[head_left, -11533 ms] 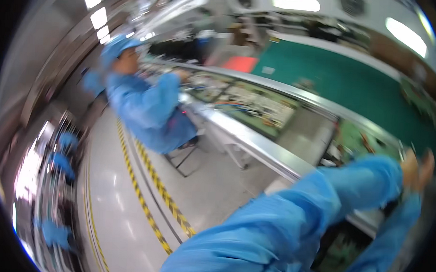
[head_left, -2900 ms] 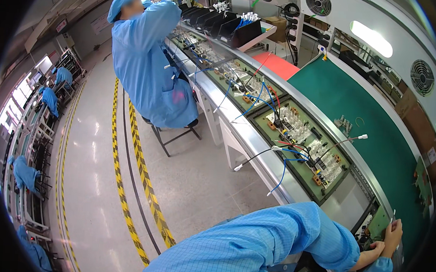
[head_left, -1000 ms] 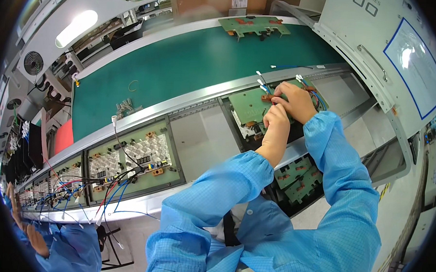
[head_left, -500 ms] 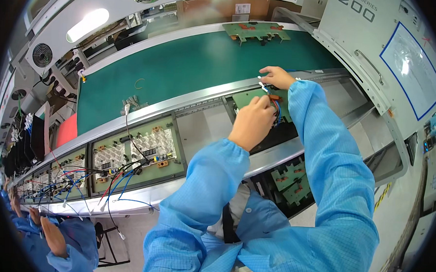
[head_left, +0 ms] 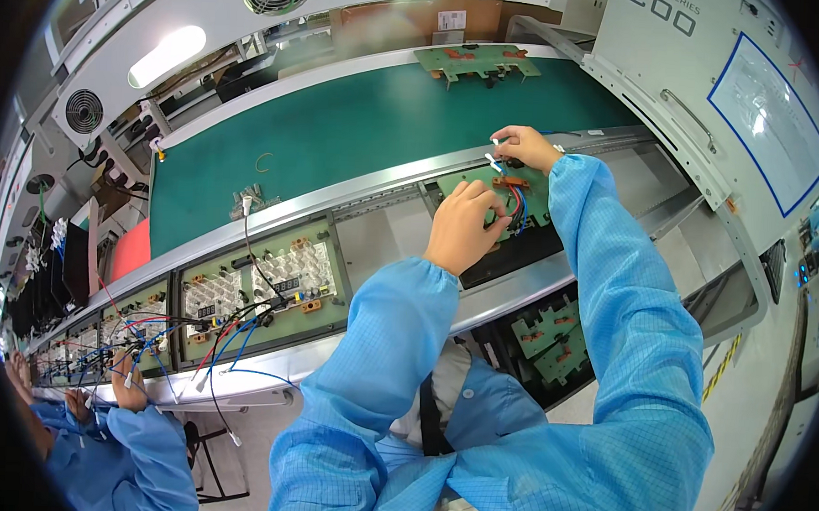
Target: Testing circuit boards by connecting them to a test fixture on an assembly line.
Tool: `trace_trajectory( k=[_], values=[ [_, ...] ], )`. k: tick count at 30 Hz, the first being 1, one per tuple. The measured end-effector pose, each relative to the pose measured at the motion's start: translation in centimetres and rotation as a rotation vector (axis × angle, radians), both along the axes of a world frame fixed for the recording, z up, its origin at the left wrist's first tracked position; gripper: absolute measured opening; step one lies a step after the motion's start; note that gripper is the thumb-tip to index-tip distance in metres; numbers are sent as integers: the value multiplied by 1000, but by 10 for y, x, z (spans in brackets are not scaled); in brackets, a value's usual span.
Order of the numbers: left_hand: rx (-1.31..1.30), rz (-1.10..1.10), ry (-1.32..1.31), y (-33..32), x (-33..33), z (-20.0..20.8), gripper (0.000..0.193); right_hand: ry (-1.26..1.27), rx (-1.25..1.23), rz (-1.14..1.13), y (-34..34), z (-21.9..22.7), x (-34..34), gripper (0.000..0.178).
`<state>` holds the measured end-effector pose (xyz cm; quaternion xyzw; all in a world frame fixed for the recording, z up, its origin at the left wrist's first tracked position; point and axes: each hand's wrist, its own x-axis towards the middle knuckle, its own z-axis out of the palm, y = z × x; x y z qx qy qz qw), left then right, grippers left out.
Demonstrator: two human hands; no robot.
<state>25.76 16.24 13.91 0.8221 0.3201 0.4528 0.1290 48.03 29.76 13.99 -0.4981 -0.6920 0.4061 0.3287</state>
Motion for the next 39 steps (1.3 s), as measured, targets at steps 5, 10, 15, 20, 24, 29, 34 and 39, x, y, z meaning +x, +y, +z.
trace_trajectory(
  k=[5, 10, 15, 20, 24, 29, 34, 39],
  values=[
    [67, -90, 47, -7, -3, 8, 14, 37, -66, 29, -9, 1, 4, 29],
    [18, -247, 187, -7, -16, 11, 13, -75, 5, 46, -20, 4, 5, 21],
    [55, -304, 195, -8, -24, 11, 12, -201, 7, 49, -30, 0, 5, 20],
    [22, -299, 118, 2, -20, 6, 12, -4, 364, -108, -25, -4, 7, 25],
    [9, -157, -237, 18, -21, -18, 14, 174, 481, -214, -67, 33, -22, 25],
    [-480, -57, -842, 34, -34, -51, 14, 220, 476, 125, -157, 28, -71, 24],
    [-742, -83, -1111, 41, -36, -58, 20, -417, 847, 493, -201, -16, -104, 21],
    [-786, -71, -1149, 45, -44, -65, 18, -544, 737, 484, -196, -42, -126, 6]
  ],
)
